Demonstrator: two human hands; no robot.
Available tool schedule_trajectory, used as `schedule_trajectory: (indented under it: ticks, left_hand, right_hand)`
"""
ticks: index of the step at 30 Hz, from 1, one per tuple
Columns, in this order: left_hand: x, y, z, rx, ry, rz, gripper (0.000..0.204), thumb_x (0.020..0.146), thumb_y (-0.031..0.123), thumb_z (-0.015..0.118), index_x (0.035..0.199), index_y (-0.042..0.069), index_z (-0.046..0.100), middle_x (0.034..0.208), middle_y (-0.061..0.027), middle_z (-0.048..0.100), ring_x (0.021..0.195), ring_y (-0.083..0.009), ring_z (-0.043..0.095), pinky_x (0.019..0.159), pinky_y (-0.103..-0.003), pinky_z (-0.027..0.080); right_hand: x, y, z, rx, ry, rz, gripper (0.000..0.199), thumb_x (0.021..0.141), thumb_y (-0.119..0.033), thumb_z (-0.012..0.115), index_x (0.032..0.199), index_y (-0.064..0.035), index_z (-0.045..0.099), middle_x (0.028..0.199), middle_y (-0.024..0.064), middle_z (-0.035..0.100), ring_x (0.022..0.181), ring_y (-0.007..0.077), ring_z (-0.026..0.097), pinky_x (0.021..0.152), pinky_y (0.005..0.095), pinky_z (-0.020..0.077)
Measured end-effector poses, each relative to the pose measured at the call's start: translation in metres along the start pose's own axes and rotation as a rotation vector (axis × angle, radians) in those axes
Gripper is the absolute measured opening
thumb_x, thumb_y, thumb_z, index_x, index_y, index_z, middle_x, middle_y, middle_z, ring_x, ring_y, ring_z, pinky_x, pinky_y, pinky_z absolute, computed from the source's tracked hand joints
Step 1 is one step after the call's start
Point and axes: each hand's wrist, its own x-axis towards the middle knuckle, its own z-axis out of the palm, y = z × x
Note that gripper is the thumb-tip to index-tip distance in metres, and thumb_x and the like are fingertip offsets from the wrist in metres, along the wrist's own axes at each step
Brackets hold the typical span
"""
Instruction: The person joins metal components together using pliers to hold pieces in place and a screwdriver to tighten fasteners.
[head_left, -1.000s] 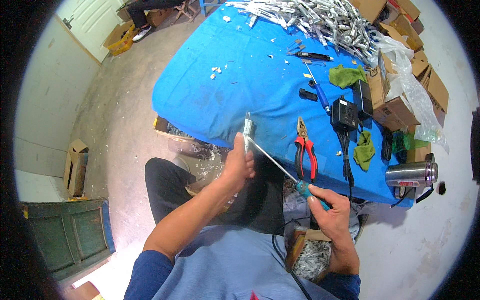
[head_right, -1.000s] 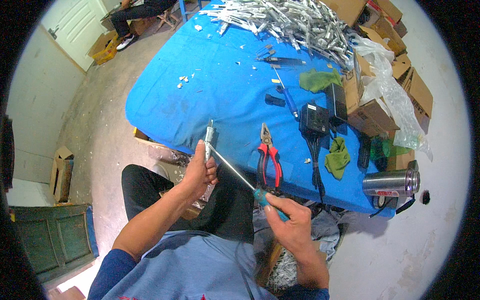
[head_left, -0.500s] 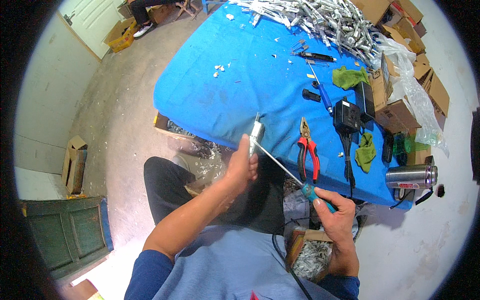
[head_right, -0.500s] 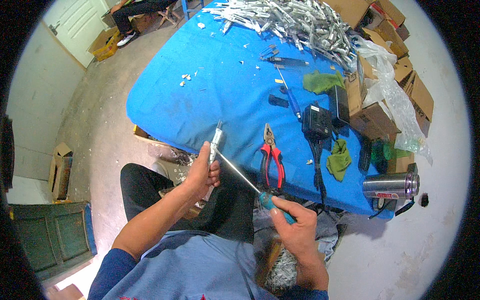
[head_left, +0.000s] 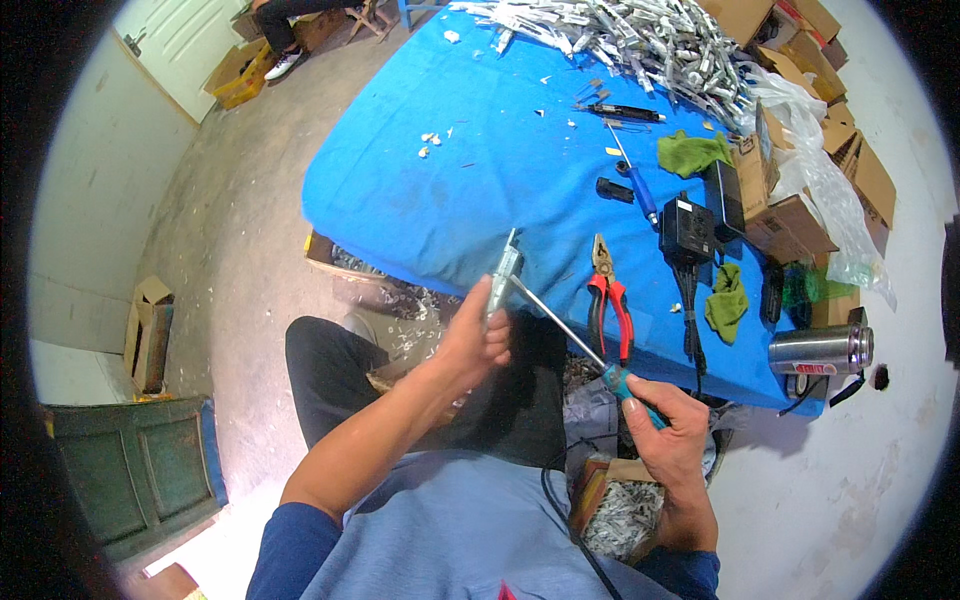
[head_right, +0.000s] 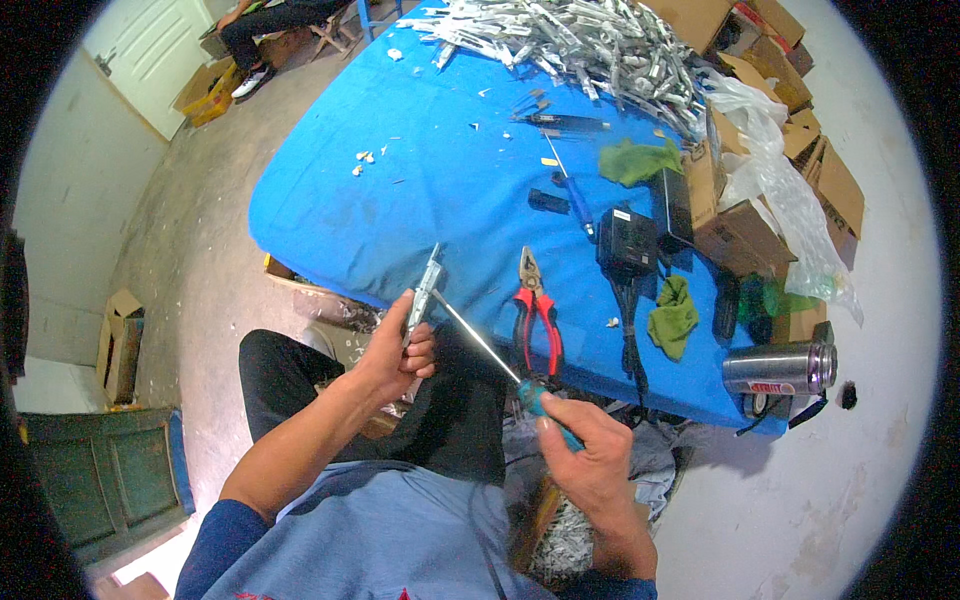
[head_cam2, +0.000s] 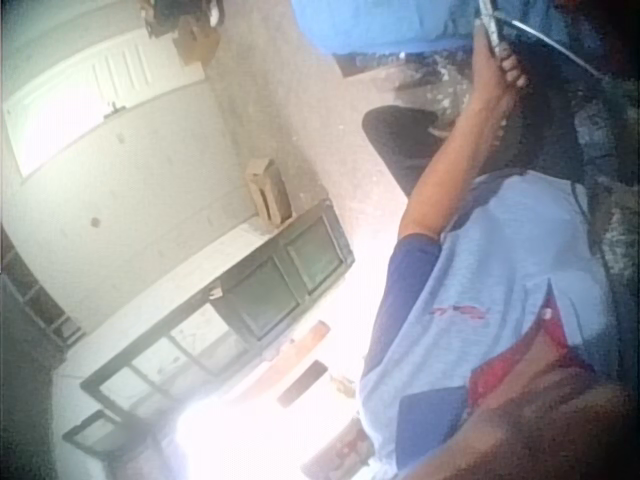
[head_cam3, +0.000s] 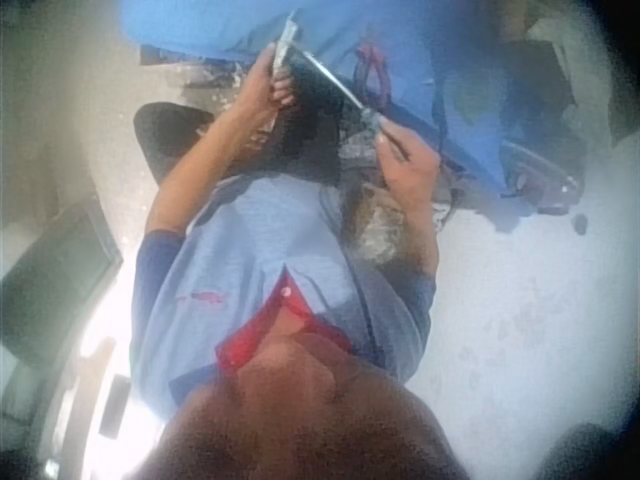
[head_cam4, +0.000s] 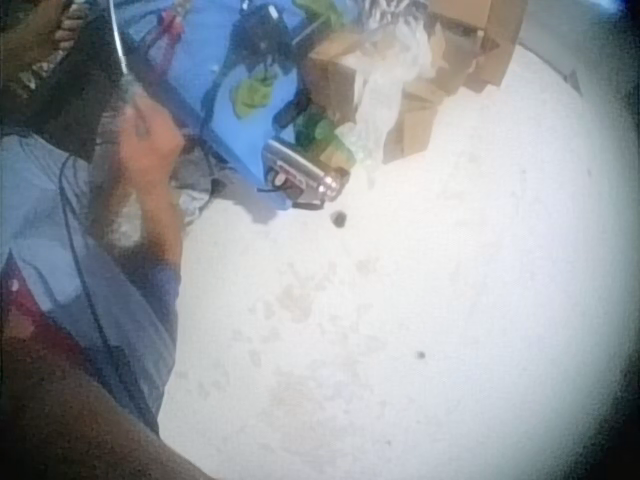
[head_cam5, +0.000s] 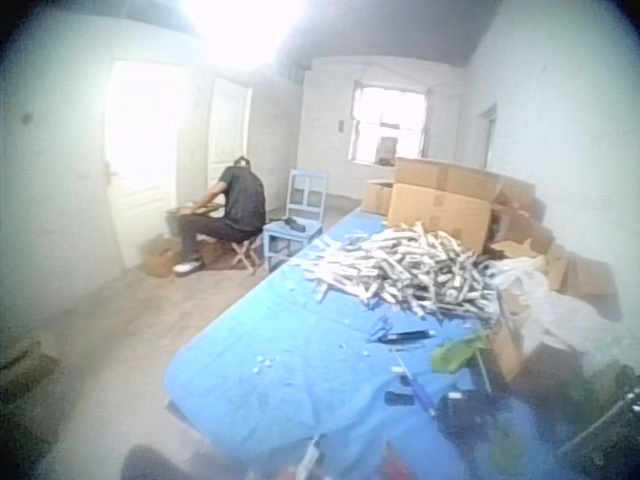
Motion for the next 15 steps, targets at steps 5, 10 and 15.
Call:
schedule_trajectory:
  ticks: [5, 10, 15]
  left_hand:
    - [0.0000, -0.0001, -0.0005, 0.031, 0.063, 0.012, 0.060, 0.090, 0.069, 0.045, 0.058, 0.019, 0.035, 0.049, 0.0058, 0.026, 0.040, -0.0106, 0.022, 0.046, -0.029, 0.026]
    - [0.0044, -0.0012, -0.0039, 0.044, 0.060, 0.009, 0.062, 0.089, 0.071, 0.045, 0.057, 0.019, 0.033, 0.050, 0.0060, 0.024, 0.041, -0.0110, 0.021, 0.046, -0.028, 0.025]
    - [0.0062, -0.0016, -0.0081, 0.077, 0.060, 0.014, 0.063, 0.088, 0.072, 0.045, 0.057, 0.018, 0.032, 0.050, 0.0059, 0.023, 0.041, -0.0113, 0.021, 0.046, -0.028, 0.025]
  right_hand:
    - [0.0005, -0.0006, -0.0001, 0.010, 0.003, -0.044, 0.024, 0.077, -0.001, 0.070, 0.100, 0.0013, 0.070, 0.094, 0.0176, 0.071, 0.085, 0.0263, 0.071, 0.077, 0.0319, 0.0543]
    - [0.0051, 0.0010, -0.0014, -0.027, 0.003, -0.109, 0.024, 0.076, -0.001, 0.070, 0.100, 0.0003, 0.070, 0.091, 0.0172, 0.071, 0.083, 0.0272, 0.070, 0.074, 0.0330, 0.0550]
    - [0.0094, 0.0026, -0.0035, -0.146, -0.021, -0.244, 0.025, 0.073, 0.000, 0.071, 0.099, -0.0002, 0.070, 0.087, 0.0153, 0.069, 0.073, 0.0255, 0.069, 0.065, 0.0306, 0.0536]
